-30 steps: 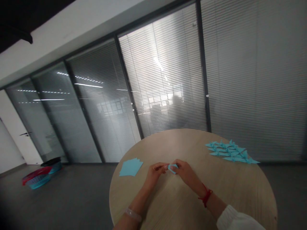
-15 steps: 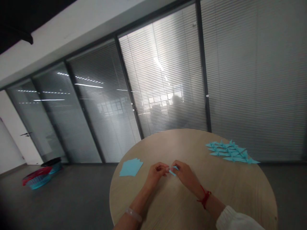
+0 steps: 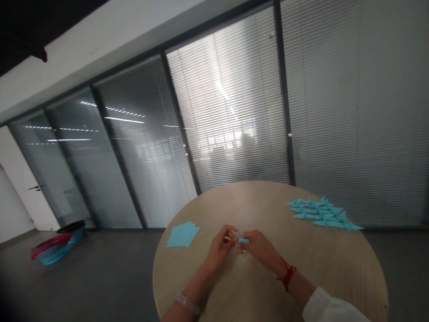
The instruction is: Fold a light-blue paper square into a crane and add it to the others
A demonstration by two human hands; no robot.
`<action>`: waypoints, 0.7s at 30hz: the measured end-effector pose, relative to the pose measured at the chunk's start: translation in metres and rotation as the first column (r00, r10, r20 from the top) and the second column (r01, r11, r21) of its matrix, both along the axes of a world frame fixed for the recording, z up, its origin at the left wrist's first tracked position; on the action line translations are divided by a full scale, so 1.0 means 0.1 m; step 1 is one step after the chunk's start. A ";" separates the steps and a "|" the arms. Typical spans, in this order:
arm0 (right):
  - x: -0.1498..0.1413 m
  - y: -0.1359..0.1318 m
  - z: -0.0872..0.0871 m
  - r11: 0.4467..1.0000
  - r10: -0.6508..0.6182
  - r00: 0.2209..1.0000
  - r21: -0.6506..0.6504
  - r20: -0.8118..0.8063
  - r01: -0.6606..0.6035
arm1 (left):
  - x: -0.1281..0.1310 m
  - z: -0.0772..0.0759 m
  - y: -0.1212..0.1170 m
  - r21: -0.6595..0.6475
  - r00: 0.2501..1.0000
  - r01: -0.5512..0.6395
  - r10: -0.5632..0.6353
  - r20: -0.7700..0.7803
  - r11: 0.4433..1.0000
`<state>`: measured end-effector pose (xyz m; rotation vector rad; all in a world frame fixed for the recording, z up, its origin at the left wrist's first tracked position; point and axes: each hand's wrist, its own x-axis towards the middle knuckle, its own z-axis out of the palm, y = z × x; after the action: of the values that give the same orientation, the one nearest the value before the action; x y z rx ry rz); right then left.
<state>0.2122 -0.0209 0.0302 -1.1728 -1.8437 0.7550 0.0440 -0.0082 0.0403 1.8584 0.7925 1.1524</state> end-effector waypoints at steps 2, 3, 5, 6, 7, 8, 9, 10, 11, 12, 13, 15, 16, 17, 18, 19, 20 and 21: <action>0.01 0.00 0.00 1.000 0.003 0.999 0.003 -0.040 -0.002 | 0.01 -0.02 0.01 -0.030 0.999 0.019 -0.018 0.047 0.999; 0.01 0.00 0.00 1.000 0.004 0.998 -0.001 -0.059 -0.004 | 0.01 -0.03 0.02 -0.052 0.998 0.023 -0.020 0.059 0.998; 0.00 0.01 -0.02 1.000 0.001 0.996 -0.016 -0.092 -0.003 | 0.01 -0.04 0.06 -0.097 0.998 0.016 -0.011 0.054 0.995; -0.01 0.02 -0.03 1.000 -0.001 0.994 -0.026 -0.106 -0.002 | 0.00 -0.05 0.07 -0.113 0.999 0.006 0.000 0.049 0.994; -0.01 0.03 -0.05 0.999 -0.002 0.993 -0.038 -0.117 -0.002 | 0.00 -0.05 0.08 -0.124 0.999 -0.008 0.014 0.051 0.992; -0.02 0.04 -0.06 0.999 -0.004 0.992 -0.051 -0.125 -0.003 | -0.01 -0.05 0.09 -0.129 0.998 -0.022 0.030 0.060 0.991; -0.02 0.05 -0.08 0.998 -0.006 0.991 -0.065 -0.130 -0.003 | -0.01 -0.05 0.10 -0.129 0.996 -0.036 0.047 0.077 0.991; -0.02 0.07 -0.09 0.997 -0.008 0.991 -0.079 -0.131 -0.002 | -0.01 -0.05 0.10 -0.126 0.993 -0.049 0.062 0.097 0.991; -0.02 0.08 -0.10 0.996 -0.009 0.992 -0.092 -0.129 -0.003 | -0.01 -0.04 0.10 -0.123 0.991 -0.058 0.073 0.114 0.991; -0.02 0.09 -0.11 0.995 -0.014 0.992 -0.102 -0.128 0.001 | -0.01 -0.03 0.09 -0.123 0.988 -0.062 0.078 0.130 0.990; -0.01 0.09 -0.11 0.994 -0.020 0.992 -0.108 -0.124 0.006 | -0.01 -0.02 0.08 -0.127 0.987 -0.060 0.078 0.143 0.990; 0.00 0.09 -0.10 0.994 -0.031 0.993 -0.112 -0.116 0.018 | 0.01 0.00 0.06 -0.145 0.983 -0.041 0.066 0.169 0.989; 0.00 0.09 -0.09 0.994 -0.033 0.993 -0.110 -0.113 0.021 | 0.01 0.01 0.05 -0.155 0.982 -0.032 0.060 0.179 0.987; 0.01 0.08 -0.07 0.994 -0.033 0.993 -0.106 -0.110 0.021 | 0.01 0.02 0.04 -0.163 0.981 -0.025 0.055 0.186 0.986; 0.01 0.07 -0.06 0.995 -0.030 0.994 -0.101 -0.108 0.019 | 0.02 0.02 0.04 -0.168 0.980 -0.022 0.054 0.189 0.986; 0.01 0.06 -0.05 0.995 -0.023 0.994 -0.096 -0.109 0.012 | 0.02 0.02 0.04 -0.168 0.981 -0.021 0.053 0.185 0.986; 0.01 0.05 -0.04 0.996 -0.018 0.993 -0.087 -0.115 0.008 | 0.02 0.01 0.04 -0.163 0.983 -0.023 0.052 0.175 0.986; 0.01 0.04 -0.03 0.997 -0.011 0.992 -0.077 -0.126 0.001 | 0.02 0.00 0.05 -0.156 0.986 -0.024 0.049 0.156 0.987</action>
<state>0.2129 -0.0172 0.0276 -1.1517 -1.7186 0.8839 0.0460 -0.0033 0.0403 1.6097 0.8035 1.2119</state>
